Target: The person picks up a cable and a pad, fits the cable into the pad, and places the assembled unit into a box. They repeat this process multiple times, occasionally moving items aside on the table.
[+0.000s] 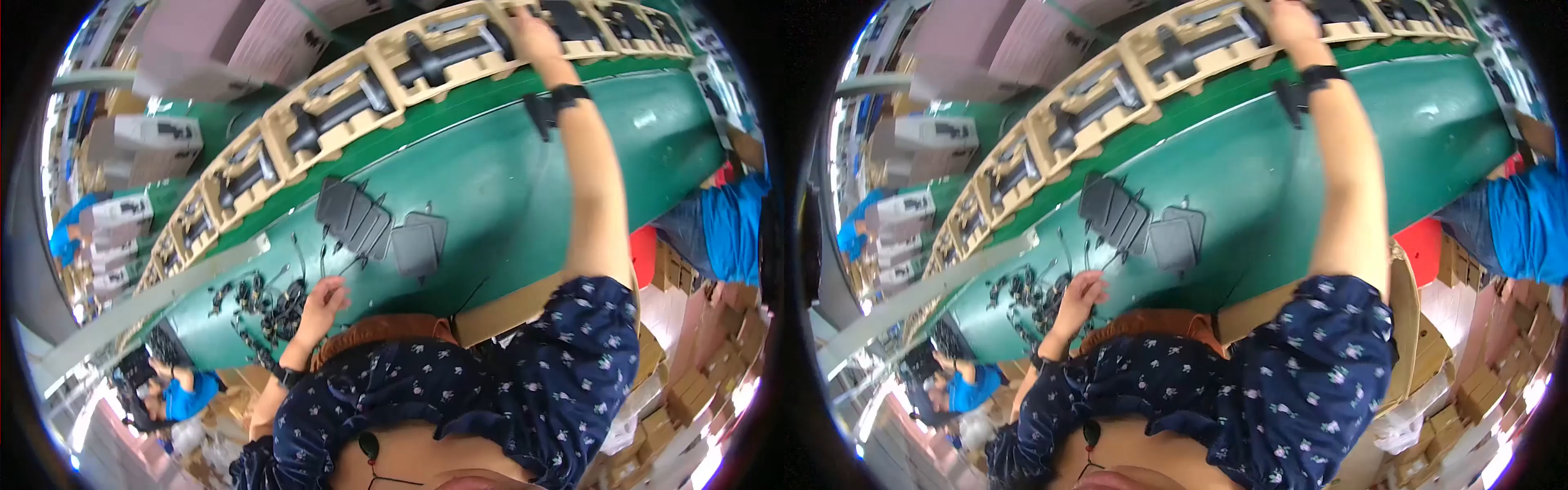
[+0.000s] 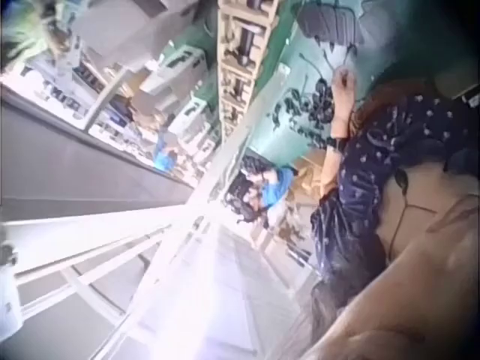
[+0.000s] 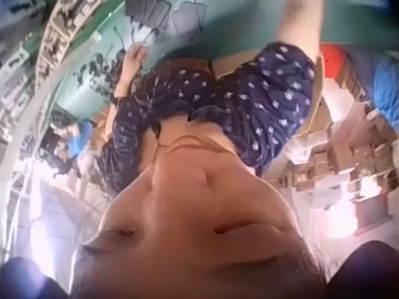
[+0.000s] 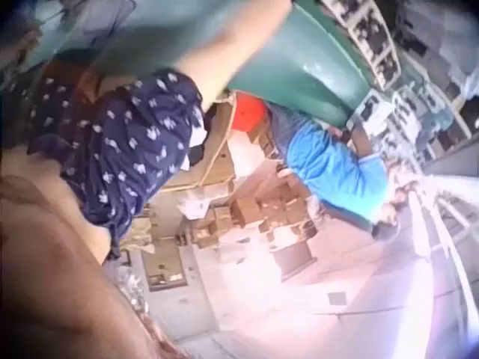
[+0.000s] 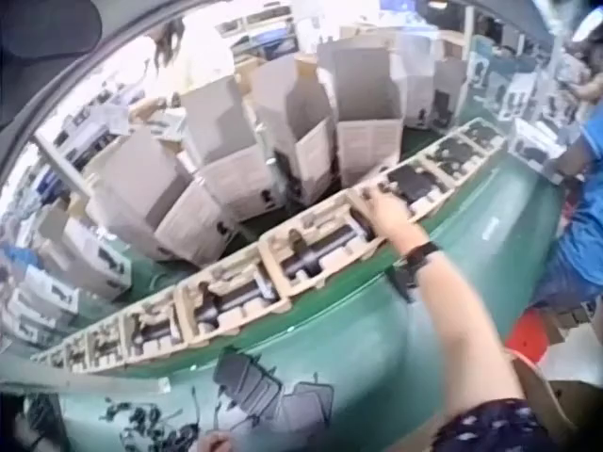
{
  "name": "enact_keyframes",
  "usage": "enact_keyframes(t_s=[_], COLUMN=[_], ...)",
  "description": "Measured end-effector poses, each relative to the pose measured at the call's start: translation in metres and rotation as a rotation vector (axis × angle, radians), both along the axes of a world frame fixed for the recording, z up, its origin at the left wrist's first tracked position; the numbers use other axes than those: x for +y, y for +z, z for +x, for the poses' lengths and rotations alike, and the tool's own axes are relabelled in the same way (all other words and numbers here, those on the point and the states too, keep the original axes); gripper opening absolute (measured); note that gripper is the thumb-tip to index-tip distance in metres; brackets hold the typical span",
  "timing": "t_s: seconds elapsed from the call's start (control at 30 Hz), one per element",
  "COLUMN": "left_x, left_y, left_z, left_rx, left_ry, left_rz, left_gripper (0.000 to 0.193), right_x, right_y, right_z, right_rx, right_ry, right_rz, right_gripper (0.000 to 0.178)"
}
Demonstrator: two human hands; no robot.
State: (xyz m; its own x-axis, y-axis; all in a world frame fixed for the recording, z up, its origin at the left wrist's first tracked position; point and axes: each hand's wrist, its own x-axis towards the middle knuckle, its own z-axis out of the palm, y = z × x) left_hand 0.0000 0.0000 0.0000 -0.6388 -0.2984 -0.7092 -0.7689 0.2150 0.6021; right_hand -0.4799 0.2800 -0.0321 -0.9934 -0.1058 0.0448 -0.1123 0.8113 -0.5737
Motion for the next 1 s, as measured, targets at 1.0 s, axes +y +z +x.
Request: enact_keyframes(t_s=[1.0], left_x=[-0.006], left_y=[-0.080], left_z=[0.064], left_rx=[0.127], left_ry=[0.387], left_rz=[-0.199], left_gripper=[0.017], right_x=[0.105], right_y=[-0.067], right_z=[-0.087], right_rx=[0.176], right_ry=[-0.083], right_rz=[0.450], right_gripper=[0.029])
